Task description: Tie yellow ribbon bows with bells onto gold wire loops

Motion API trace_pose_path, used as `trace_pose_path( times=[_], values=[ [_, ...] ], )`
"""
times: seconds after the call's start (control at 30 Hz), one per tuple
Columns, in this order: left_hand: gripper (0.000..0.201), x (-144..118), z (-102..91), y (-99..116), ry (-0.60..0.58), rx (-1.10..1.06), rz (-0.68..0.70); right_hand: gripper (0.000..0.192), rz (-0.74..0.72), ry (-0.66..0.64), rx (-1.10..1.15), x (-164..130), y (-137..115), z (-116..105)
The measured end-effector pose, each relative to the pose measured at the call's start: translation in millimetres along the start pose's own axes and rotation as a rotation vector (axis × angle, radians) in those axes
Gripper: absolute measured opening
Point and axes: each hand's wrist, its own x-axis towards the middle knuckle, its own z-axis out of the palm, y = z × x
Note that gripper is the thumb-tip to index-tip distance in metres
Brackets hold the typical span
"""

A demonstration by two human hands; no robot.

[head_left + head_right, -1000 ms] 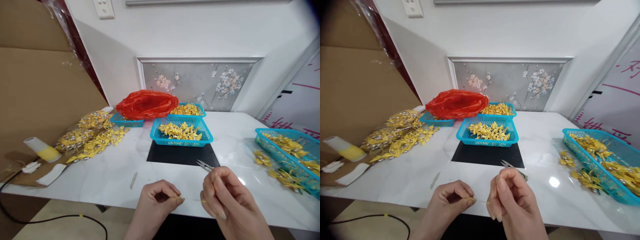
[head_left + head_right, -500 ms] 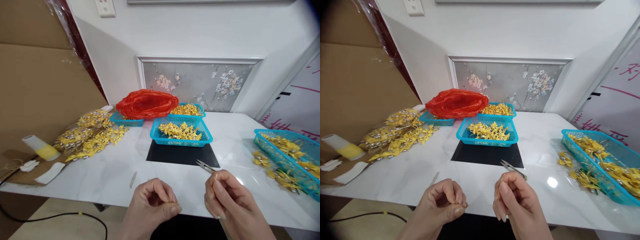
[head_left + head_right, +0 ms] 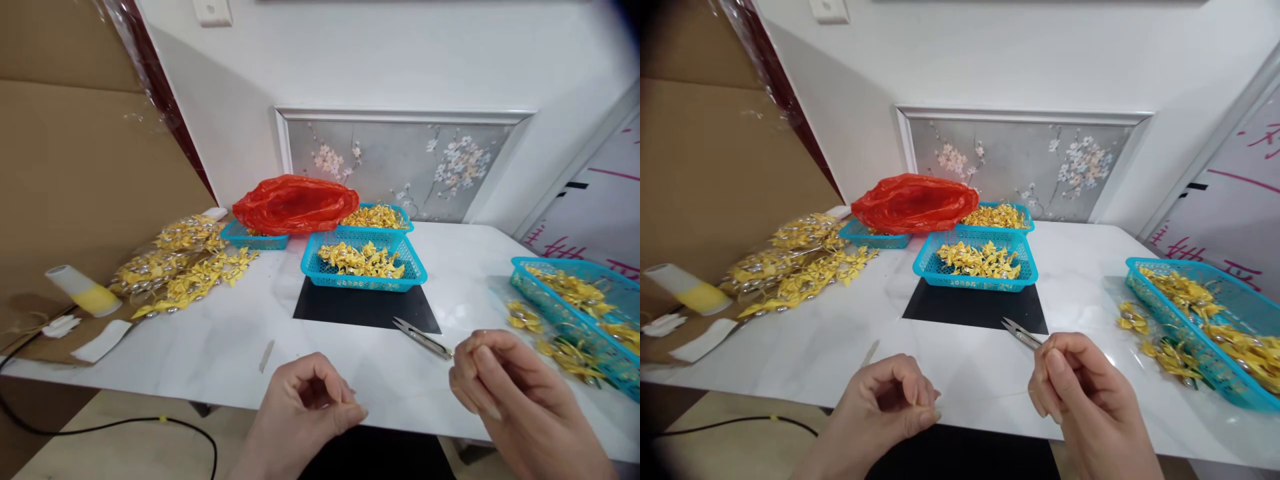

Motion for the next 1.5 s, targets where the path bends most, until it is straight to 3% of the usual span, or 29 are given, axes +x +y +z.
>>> trace_pose_path(
  times=[0.3,0.43,0.5,0.6,0.77,0.9,1.07,1.2,1.4,1.5],
  values=[
    [0.017,2.0,3.3,-2.7,-0.114,0.133,-0.032,0.014,-0.023,0.072,-0.068,3.1,3.6,-19.6],
    [0.012,14.4,13.0,-2.1,-0.081,0.270,0.071,0.024,-0.040,0.077,-0.295,17.2,13.2,-37.7],
    [0.004,28.9,16.3,6.1,-0.038,0.433,0.236,0.031,-0.045,0.078,-0.623,28.2,21.9,-48.3],
    [0.026,58.5,17.5,31.5,0.047,0.579,0.438,0.032,-0.029,0.095,-1.008,45.3,36.9,-56.7],
    [0.023,114.0,21.0,79.3,0.197,0.775,0.598,0.031,0.021,0.031,-1.147,57.0,57.2,-46.9],
    [0.014,161.5,35.5,87.2,0.084,1.036,0.538,0.025,0.028,0.014,-1.236,52.6,65.2,-40.8],
    [0.026,209.0,56.5,66.3,-0.034,1.256,0.369,0.031,-0.025,0.090,-1.282,46.7,69.2,-45.0],
    [0.030,224.1,66.6,54.3,-0.036,1.283,0.296,0.033,-0.148,0.160,-1.258,44.3,74.5,-56.4],
    [0.026,227.7,60.6,65.3,-0.007,1.067,0.310,0.034,-0.387,0.237,-1.051,31.8,66.1,-62.4],
    [0.023,213.6,54.3,73.2,-0.022,0.863,0.307,0.026,-0.378,0.181,-0.776,24.4,49.2,-49.7]
  ],
)
